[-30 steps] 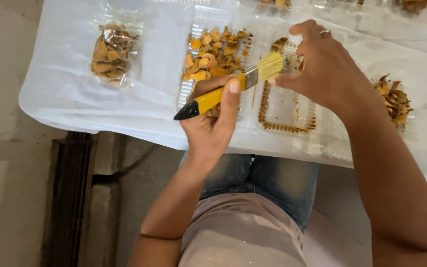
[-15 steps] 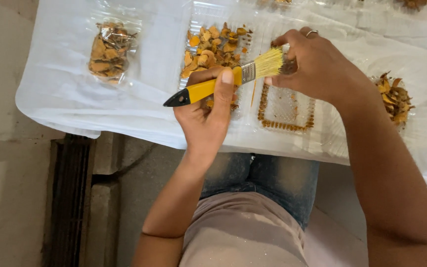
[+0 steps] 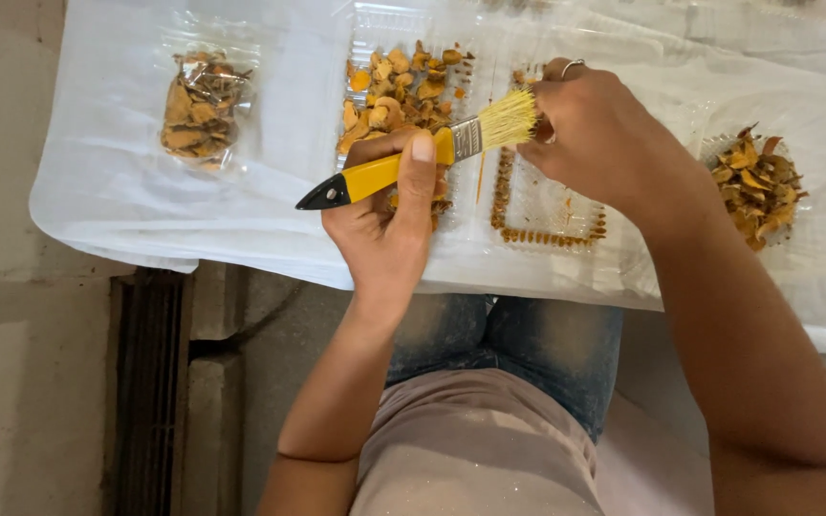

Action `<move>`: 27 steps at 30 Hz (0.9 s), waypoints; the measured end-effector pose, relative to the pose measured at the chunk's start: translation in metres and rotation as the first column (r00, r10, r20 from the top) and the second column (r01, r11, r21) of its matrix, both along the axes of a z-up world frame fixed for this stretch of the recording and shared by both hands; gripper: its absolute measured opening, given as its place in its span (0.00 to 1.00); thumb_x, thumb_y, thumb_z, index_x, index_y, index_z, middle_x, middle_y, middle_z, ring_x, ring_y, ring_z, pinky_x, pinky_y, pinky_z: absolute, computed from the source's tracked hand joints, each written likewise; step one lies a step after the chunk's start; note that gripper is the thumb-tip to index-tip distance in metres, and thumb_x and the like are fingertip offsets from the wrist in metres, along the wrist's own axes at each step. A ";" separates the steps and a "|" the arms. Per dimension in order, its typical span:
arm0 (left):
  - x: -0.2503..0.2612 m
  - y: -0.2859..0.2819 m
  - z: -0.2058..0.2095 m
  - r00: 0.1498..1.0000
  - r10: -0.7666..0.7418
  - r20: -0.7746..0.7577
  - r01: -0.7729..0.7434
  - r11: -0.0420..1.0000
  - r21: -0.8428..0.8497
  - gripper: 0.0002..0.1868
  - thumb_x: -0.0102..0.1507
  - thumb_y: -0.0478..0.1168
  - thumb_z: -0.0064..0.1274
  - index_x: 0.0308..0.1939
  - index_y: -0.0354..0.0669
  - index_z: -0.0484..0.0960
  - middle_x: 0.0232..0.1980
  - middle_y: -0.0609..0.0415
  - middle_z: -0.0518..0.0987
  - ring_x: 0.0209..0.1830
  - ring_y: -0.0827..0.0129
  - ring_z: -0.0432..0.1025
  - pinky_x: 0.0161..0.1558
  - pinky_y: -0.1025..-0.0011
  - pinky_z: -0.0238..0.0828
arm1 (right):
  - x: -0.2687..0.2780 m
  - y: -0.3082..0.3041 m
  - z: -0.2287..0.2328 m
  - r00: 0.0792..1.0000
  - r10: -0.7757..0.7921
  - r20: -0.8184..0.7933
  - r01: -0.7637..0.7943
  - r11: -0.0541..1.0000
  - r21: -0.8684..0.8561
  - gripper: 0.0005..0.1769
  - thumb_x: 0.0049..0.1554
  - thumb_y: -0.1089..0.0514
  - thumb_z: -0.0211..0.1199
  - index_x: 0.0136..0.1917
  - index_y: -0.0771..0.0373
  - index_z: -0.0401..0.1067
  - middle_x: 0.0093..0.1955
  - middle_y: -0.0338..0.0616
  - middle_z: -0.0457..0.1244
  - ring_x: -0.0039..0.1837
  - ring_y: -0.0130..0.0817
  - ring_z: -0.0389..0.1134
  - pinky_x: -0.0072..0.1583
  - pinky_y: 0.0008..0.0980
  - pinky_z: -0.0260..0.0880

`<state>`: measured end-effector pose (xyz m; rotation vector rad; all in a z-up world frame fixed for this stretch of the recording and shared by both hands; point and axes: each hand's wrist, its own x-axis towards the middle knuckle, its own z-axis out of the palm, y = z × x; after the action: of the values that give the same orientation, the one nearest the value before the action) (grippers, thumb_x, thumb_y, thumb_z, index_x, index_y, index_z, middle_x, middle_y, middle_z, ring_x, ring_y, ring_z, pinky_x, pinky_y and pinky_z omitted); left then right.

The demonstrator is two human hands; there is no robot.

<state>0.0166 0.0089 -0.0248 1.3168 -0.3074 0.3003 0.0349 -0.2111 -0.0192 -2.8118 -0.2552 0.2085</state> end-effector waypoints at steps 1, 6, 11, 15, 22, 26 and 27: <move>0.000 -0.001 0.000 1.000 -0.009 -0.013 0.009 1.000 -0.015 0.09 0.71 0.44 0.52 0.44 0.42 0.76 0.35 0.54 0.76 0.29 0.72 0.71 0.35 0.74 0.70 | -0.001 0.000 -0.003 0.999 -0.006 0.039 0.006 1.000 0.008 0.10 0.57 0.62 0.68 0.40 0.71 0.72 0.43 0.55 0.63 0.43 0.51 0.66 0.45 0.46 0.64; -0.001 0.001 0.002 1.000 0.021 -0.019 -0.020 1.000 0.024 0.10 0.71 0.45 0.52 0.43 0.42 0.77 0.33 0.54 0.77 0.29 0.72 0.73 0.33 0.74 0.73 | -0.010 0.010 -0.003 0.996 -0.024 0.089 0.027 0.999 -0.036 0.07 0.57 0.67 0.68 0.39 0.71 0.73 0.39 0.54 0.65 0.39 0.45 0.67 0.41 0.41 0.68; -0.003 0.002 0.005 0.998 0.050 -0.041 -0.050 0.999 0.001 0.11 0.71 0.45 0.53 0.43 0.40 0.79 0.41 0.56 0.79 0.30 0.71 0.76 0.33 0.75 0.79 | -0.025 0.009 0.023 0.981 -0.117 0.156 0.070 0.959 0.276 0.03 0.61 0.75 0.63 0.48 0.76 0.76 0.46 0.62 0.70 0.44 0.43 0.72 0.45 0.26 0.76; -0.003 0.000 0.014 0.999 0.034 -0.007 -0.034 0.999 -0.024 0.10 0.71 0.44 0.52 0.43 0.39 0.78 0.34 0.52 0.77 0.28 0.71 0.73 0.33 0.74 0.76 | -0.046 -0.006 0.039 0.906 -0.418 0.059 0.306 0.746 0.592 0.09 0.67 0.63 0.69 0.59 0.68 0.78 0.48 0.51 0.70 0.46 0.30 0.71 0.50 0.23 0.74; -0.005 -0.028 0.025 0.971 -0.151 0.186 0.165 0.985 -0.059 0.11 0.73 0.42 0.47 0.42 0.39 0.76 0.34 0.51 0.77 0.28 0.67 0.74 0.32 0.72 0.75 | -0.063 -0.043 -0.020 0.891 -0.346 -0.293 0.281 -0.085 0.956 0.10 0.64 0.68 0.64 0.57 0.59 0.77 0.49 0.46 0.70 0.49 0.36 0.75 0.56 0.27 0.80; -0.001 -0.022 0.018 0.972 -0.067 0.225 0.036 0.989 0.142 0.18 0.72 0.46 0.47 0.29 0.43 0.77 0.26 0.56 0.78 0.19 0.70 0.73 0.22 0.74 0.68 | -0.067 -0.027 0.001 0.909 -0.351 -0.225 0.275 0.099 0.956 0.12 0.65 0.69 0.61 0.61 0.66 0.75 0.53 0.52 0.70 0.49 0.31 0.73 0.56 0.22 0.80; -0.004 -0.021 0.022 0.972 -0.069 0.226 0.047 0.994 0.100 0.15 0.72 0.44 0.47 0.34 0.41 0.76 0.28 0.54 0.77 0.22 0.69 0.72 0.26 0.72 0.66 | -0.068 -0.016 0.014 0.876 -0.447 -0.184 0.345 0.314 0.884 0.12 0.64 0.67 0.64 0.61 0.66 0.76 0.50 0.51 0.71 0.48 0.30 0.74 0.56 0.22 0.80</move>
<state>0.0127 -0.0122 -0.0029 1.3653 -0.5595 0.3932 -0.0333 -0.2269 -0.0049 -1.6667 0.2761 -0.1653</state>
